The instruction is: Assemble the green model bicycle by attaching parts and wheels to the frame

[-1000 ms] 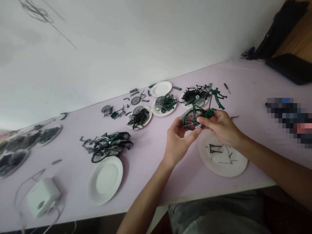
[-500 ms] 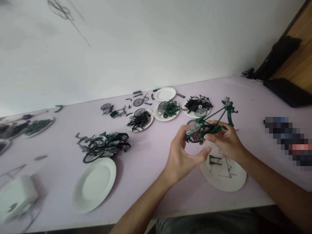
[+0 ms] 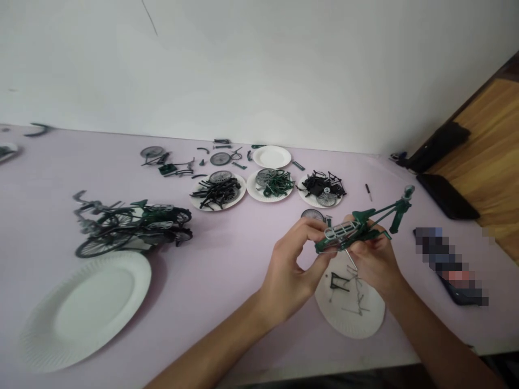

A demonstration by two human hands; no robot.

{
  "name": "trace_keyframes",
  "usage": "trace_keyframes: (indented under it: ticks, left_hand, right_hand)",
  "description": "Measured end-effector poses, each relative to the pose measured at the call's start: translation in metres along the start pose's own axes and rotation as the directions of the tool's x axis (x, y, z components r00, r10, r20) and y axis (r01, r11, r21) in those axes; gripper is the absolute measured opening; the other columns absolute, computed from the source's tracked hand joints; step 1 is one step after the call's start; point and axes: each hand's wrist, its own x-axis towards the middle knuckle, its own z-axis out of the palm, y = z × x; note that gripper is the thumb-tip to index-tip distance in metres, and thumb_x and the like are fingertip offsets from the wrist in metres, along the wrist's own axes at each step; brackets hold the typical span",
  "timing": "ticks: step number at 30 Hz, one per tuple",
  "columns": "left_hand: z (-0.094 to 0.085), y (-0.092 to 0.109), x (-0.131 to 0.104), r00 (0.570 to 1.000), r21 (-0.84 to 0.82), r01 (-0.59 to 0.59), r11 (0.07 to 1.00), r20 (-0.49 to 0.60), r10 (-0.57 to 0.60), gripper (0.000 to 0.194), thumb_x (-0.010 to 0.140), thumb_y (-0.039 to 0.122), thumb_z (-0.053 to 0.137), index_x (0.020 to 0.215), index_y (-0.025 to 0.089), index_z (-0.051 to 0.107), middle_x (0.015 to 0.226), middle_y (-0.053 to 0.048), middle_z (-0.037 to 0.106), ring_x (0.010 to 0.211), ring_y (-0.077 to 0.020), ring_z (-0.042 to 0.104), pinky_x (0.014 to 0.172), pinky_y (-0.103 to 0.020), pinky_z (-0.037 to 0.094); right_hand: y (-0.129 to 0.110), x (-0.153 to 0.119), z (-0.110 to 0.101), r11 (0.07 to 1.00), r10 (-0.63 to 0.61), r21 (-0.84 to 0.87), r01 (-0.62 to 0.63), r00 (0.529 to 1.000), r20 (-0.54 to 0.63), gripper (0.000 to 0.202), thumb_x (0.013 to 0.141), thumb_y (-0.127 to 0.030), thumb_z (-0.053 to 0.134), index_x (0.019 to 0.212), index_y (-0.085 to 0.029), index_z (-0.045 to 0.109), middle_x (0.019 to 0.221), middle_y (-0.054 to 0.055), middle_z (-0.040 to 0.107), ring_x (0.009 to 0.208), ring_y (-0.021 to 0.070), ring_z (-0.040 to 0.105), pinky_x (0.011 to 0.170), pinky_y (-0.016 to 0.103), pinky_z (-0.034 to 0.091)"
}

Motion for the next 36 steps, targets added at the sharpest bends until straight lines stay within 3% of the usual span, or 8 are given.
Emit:
trace_keyframes:
  ticks: [4,9,15,18,21,24,30,36]
  left_hand:
    - [-0.002,0.002,0.000,1.000,-0.013,-0.009,1.000,0.029,0.009,0.017,0.095,0.013,0.067,0.090,0.021,0.052,0.106,-0.007,0.064,0.099,-0.0217,0.066,0.081,-0.038,0.055]
    - [-0.002,-0.001,0.000,0.999,-0.015,0.005,1.000,0.039,-0.004,0.016,0.095,0.013,0.066,0.090,0.021,0.052,0.106,-0.007,0.063,0.100,-0.0212,0.065,0.083,-0.038,0.054]
    - [-0.002,0.001,0.001,0.995,-0.017,0.033,0.999,0.094,-0.031,0.013,0.096,0.012,0.062,0.103,0.021,0.056,0.107,-0.006,0.060,0.100,-0.0190,0.060,0.089,-0.037,0.050]
    - [-0.001,0.003,0.001,0.988,-0.004,0.068,0.998,0.141,-0.067,0.035,0.091,0.016,0.072,0.119,0.023,0.053,0.113,-0.005,0.058,0.100,-0.0181,0.057,0.093,-0.036,0.049]
    - [0.003,0.005,-0.001,0.988,-0.018,0.121,0.992,0.102,-0.119,0.053,0.082,0.023,0.084,0.122,0.025,0.049,0.112,-0.003,0.058,0.099,-0.0181,0.057,0.093,-0.035,0.048]
    - [0.005,0.006,0.000,0.985,-0.006,0.163,0.987,0.051,-0.162,0.047,0.082,0.020,0.081,0.118,0.023,0.051,0.103,-0.001,0.060,0.095,-0.0173,0.057,0.092,-0.035,0.046]
    - [0.004,0.012,0.007,0.981,0.052,0.179,0.982,0.064,-0.182,0.028,0.078,0.015,0.073,0.102,0.017,0.059,0.097,-0.003,0.057,0.090,-0.0177,0.056,0.082,-0.032,0.048]
    - [0.001,0.008,0.009,0.974,0.061,0.206,0.977,0.086,-0.210,0.034,0.075,0.018,0.073,0.106,0.017,0.059,0.098,-0.004,0.060,0.089,-0.0191,0.057,0.082,-0.034,0.049]
  right_hand:
    - [-0.001,-0.001,0.003,1.000,-0.017,-0.003,0.017,0.999,-0.039,0.036,0.060,-0.042,0.097,0.078,-0.025,0.071,0.067,-0.003,0.058,0.058,0.0125,0.053,0.050,0.026,0.051]
    - [0.000,0.000,0.003,1.000,0.005,0.009,-0.005,1.000,-0.021,0.035,0.062,-0.042,0.096,0.080,-0.025,0.072,0.070,-0.001,0.061,0.062,0.0161,0.061,0.049,0.028,0.054]
    - [0.003,0.003,0.000,1.000,-0.021,-0.001,0.021,1.000,-0.022,0.036,0.065,-0.044,0.095,0.079,-0.024,0.068,0.076,0.001,0.066,0.072,0.0187,0.068,0.065,0.034,0.064]
    - [0.005,0.004,-0.001,0.999,-0.033,0.011,0.033,0.999,-0.012,0.034,0.069,-0.045,0.093,0.079,-0.022,0.070,0.077,0.001,0.068,0.068,0.0168,0.068,0.066,0.034,0.066]
    - [0.008,0.005,-0.002,0.999,-0.036,0.026,0.036,0.999,0.003,0.033,0.069,-0.043,0.093,0.083,-0.021,0.072,0.080,0.002,0.071,0.064,0.0168,0.069,0.058,0.034,0.066]
    - [0.010,0.004,-0.001,0.998,-0.031,0.046,0.030,0.999,0.014,0.031,0.069,-0.039,0.094,0.084,-0.022,0.072,0.081,0.001,0.071,0.070,0.0196,0.072,0.054,0.033,0.065]
    - [0.013,0.004,-0.002,0.999,-0.017,0.032,0.015,0.999,0.038,0.027,0.072,-0.036,0.092,0.083,-0.020,0.073,0.085,0.004,0.070,0.079,0.0205,0.072,0.060,0.033,0.067]
    - [0.015,0.003,-0.002,1.000,-0.020,0.018,0.019,0.998,0.057,0.024,0.075,-0.035,0.091,0.086,-0.022,0.074,0.088,0.004,0.069,0.082,0.0195,0.071,0.060,0.032,0.067]
